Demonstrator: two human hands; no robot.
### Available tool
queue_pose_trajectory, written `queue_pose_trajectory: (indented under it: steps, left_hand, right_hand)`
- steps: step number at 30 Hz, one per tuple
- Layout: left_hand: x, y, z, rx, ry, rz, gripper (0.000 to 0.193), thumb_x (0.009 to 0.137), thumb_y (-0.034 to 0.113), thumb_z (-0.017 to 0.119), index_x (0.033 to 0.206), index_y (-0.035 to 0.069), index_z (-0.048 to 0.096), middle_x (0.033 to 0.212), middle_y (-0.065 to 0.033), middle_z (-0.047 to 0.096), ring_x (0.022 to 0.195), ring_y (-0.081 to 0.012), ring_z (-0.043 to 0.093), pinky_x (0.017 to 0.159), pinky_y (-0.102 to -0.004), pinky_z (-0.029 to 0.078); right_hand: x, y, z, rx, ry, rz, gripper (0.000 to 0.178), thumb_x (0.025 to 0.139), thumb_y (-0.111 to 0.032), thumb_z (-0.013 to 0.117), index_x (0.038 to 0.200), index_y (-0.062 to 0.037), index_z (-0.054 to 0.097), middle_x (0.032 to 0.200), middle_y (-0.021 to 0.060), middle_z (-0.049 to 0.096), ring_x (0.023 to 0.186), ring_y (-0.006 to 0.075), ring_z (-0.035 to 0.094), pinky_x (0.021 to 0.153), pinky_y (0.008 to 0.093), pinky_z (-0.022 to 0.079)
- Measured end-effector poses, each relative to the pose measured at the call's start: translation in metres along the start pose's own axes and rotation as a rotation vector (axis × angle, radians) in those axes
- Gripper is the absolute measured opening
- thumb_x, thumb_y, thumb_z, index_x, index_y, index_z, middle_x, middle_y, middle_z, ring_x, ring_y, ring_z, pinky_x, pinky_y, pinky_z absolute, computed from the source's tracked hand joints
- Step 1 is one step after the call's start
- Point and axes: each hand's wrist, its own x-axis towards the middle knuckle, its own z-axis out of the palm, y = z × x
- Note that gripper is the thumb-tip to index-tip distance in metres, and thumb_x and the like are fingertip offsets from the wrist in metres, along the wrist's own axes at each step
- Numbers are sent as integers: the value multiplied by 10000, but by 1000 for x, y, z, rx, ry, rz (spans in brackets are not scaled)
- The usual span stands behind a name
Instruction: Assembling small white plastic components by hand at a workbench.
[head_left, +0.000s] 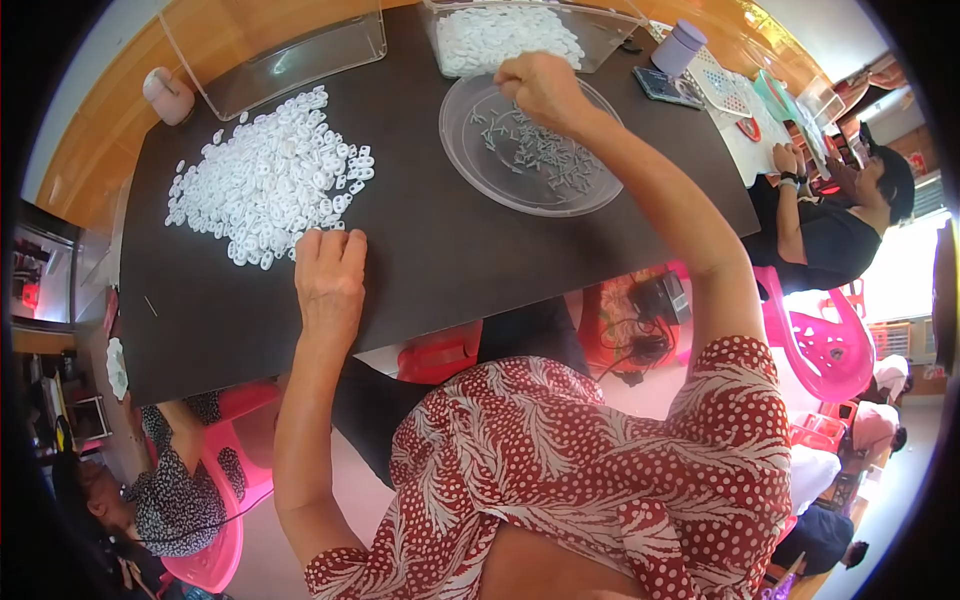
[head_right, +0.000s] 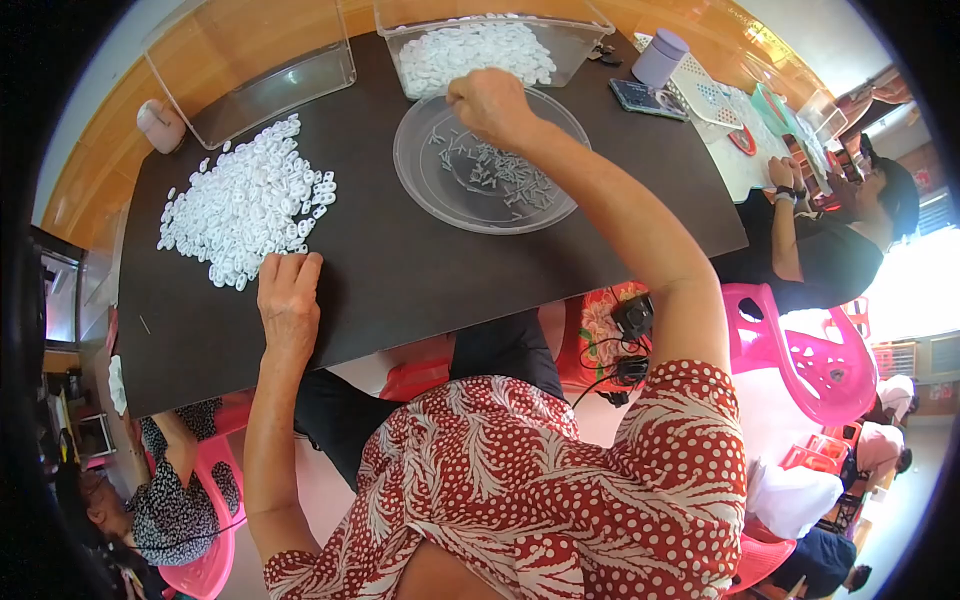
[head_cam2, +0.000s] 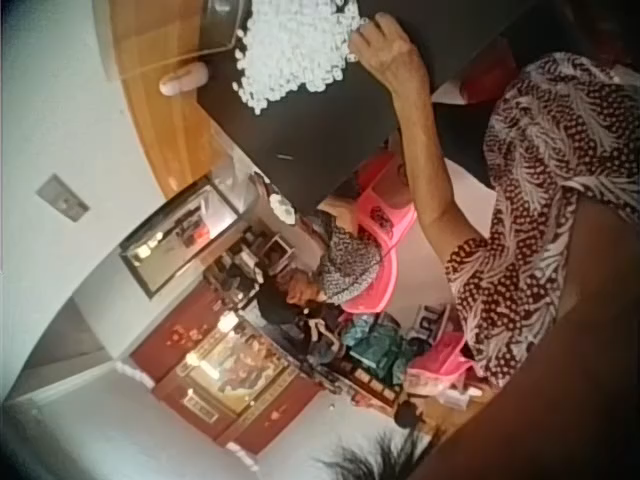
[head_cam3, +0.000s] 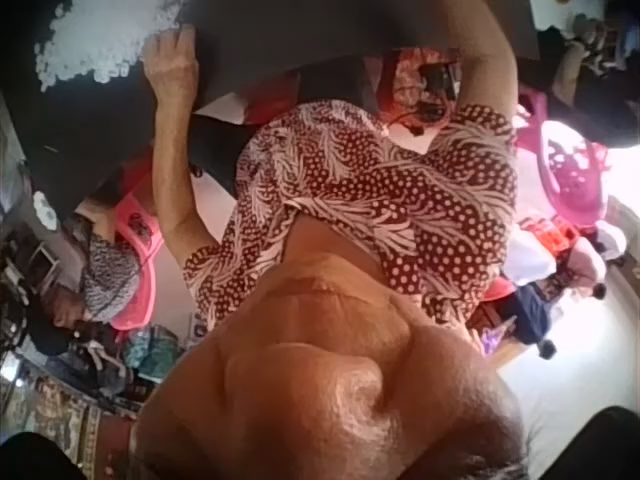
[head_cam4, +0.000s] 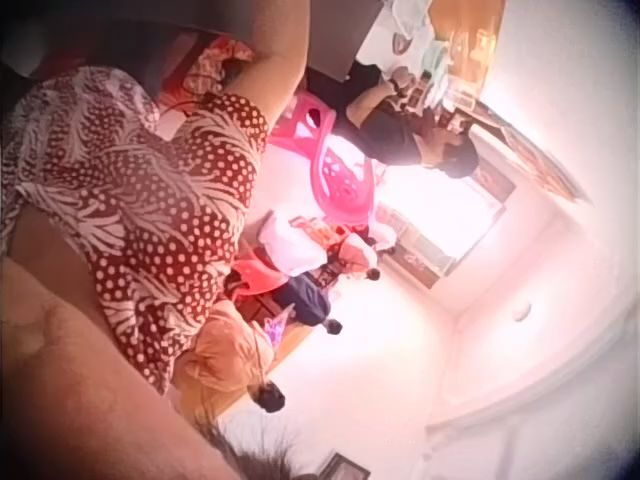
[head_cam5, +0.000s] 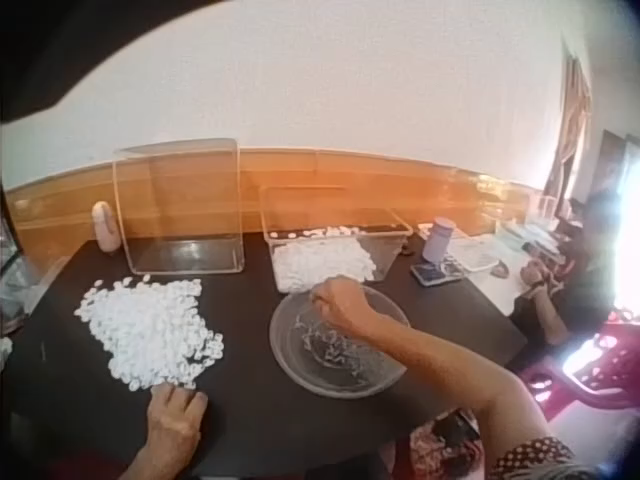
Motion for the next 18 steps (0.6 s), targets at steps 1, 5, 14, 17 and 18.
queue_pose_trajectory:
  steps: [1, 5, 14, 17, 18]
  left_hand:
    - [2, 0, -1, -1, -2, -16, 211, 595, -40, 589, 800, 10, 589, 766, -84, 506, 747, -253, 489, 664, -347, 421]
    - [2, 6, -1, -37, -20, -54, 218, 603, -38, 581, 814, 15, 600, 767, -86, 499, 736, -255, 479, 654, -352, 416]
    - [-4, 21, -6, -226, 151, -301, 150, 671, -35, 630, 793, 45, 596, 736, -72, 541, 693, -275, 514, 588, -349, 433]
    - [-10, 29, -11, -777, 130, -755, 96, 784, -5, 636, 875, 19, 618, 749, -42, 603, 666, -170, 560, 585, -259, 443]
    - [-10, 31, -13, -1233, 118, -1083, 90, 814, 11, 628, 904, 7, 623, 760, -32, 617, 665, -122, 565, 588, -225, 442]
  right_hand:
    - [-6, 5, 9, 85, -76, 78, 109, 728, -120, 603, 786, -58, 672, 760, 154, 639, 731, 354, 604, 669, 420, 474]
    - [-8, 9, 31, 70, -117, 96, 94, 671, -101, 567, 680, -55, 647, 673, 201, 615, 678, 401, 608, 628, 482, 477]
    - [-1, 3, 43, -158, -232, -59, 114, 653, -96, 559, 613, 4, 595, 665, 244, 590, 676, 423, 598, 635, 495, 476]
    - [-6, 1, 33, -81, -221, -81, 114, 675, -90, 547, 656, 14, 592, 683, 246, 593, 700, 421, 598, 636, 483, 474]
    - [-7, 1, 28, -39, -178, -76, 114, 690, -93, 545, 680, 13, 584, 696, 248, 592, 709, 421, 592, 636, 475, 472]
